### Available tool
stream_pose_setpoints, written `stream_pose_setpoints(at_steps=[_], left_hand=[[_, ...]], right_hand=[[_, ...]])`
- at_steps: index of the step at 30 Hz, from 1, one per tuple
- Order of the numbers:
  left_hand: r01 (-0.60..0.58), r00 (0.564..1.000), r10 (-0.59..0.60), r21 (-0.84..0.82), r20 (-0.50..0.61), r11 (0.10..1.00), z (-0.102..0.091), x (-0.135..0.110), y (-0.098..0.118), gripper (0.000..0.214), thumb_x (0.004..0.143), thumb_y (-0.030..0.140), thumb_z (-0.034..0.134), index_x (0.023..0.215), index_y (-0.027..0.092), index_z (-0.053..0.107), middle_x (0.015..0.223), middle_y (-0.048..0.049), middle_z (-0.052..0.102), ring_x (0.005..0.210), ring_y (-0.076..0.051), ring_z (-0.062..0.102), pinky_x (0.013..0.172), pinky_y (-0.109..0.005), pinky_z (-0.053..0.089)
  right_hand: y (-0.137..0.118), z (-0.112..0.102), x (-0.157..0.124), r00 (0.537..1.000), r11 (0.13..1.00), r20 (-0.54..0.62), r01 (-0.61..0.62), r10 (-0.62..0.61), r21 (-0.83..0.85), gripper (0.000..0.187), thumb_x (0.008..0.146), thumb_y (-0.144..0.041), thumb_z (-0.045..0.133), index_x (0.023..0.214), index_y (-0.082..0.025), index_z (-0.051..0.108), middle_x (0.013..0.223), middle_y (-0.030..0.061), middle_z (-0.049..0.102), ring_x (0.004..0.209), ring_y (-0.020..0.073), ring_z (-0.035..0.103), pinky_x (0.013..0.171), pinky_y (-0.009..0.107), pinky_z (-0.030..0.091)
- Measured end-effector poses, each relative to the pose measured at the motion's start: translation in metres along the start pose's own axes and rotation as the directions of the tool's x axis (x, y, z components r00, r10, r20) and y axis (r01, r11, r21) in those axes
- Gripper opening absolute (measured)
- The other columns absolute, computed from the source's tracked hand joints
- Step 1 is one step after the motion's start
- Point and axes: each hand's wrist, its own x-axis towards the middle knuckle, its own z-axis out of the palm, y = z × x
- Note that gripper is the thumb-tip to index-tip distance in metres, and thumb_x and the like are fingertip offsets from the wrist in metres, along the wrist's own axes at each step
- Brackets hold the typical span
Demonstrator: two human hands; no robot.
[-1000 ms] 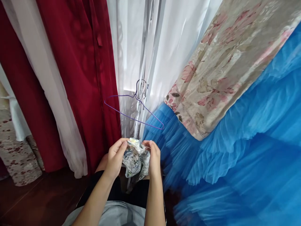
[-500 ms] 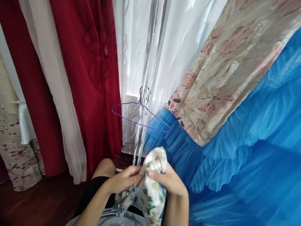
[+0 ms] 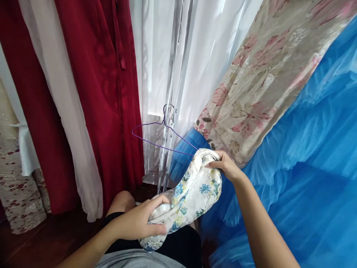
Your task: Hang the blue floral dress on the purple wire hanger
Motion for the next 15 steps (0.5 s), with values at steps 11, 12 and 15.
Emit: stream_pose_setpoints(at_steps=[11, 12, 15], left_hand=[[0.026, 0.936, 0.058, 0.232, -0.348, 0.972, -0.032, 0.002, -0.007, 0.023, 0.096, 0.045, 0.055, 0.088, 0.023, 0.06, 0.079, -0.001, 0.063, 0.069, -0.017, 0.055, 0.065, -0.027, 0.036], [0.01, 0.932, 0.072, 0.222, -0.355, 0.975, -0.036, 0.002, -0.004, 0.024, 0.096, 0.045, 0.056, 0.086, 0.023, 0.058, 0.077, -0.0003, 0.06, 0.067, -0.016, 0.052, 0.064, -0.027, 0.035], [-0.02, 0.92, 0.096, 0.2, -0.38, 0.98, -0.048, 0.001, 0.0, 0.023, 0.095, 0.044, 0.056, 0.086, 0.023, 0.054, 0.071, 0.0023, 0.052, 0.064, -0.014, 0.046, 0.063, -0.025, 0.035]], right_hand=[[0.019, -0.009, 0.055, 0.935, 0.969, -0.264, 0.206, -0.237, -0.139, 0.033, 0.055, -0.022, 0.087, 0.086, -0.013, 0.079, 0.078, 0.0048, 0.077, 0.063, 0.0167, 0.065, 0.057, 0.025, 0.052], [0.017, -0.004, 0.068, 0.95, 0.979, -0.242, 0.178, -0.197, -0.098, 0.03, 0.055, -0.021, 0.087, 0.082, -0.012, 0.078, 0.074, 0.0041, 0.077, 0.062, 0.0161, 0.064, 0.056, 0.024, 0.051], [0.01, 0.018, 0.103, 0.99, 0.998, -0.13, 0.054, -0.049, 0.031, 0.022, 0.054, -0.019, 0.085, 0.072, -0.01, 0.075, 0.063, 0.005, 0.074, 0.053, 0.0167, 0.063, 0.05, 0.025, 0.05]])
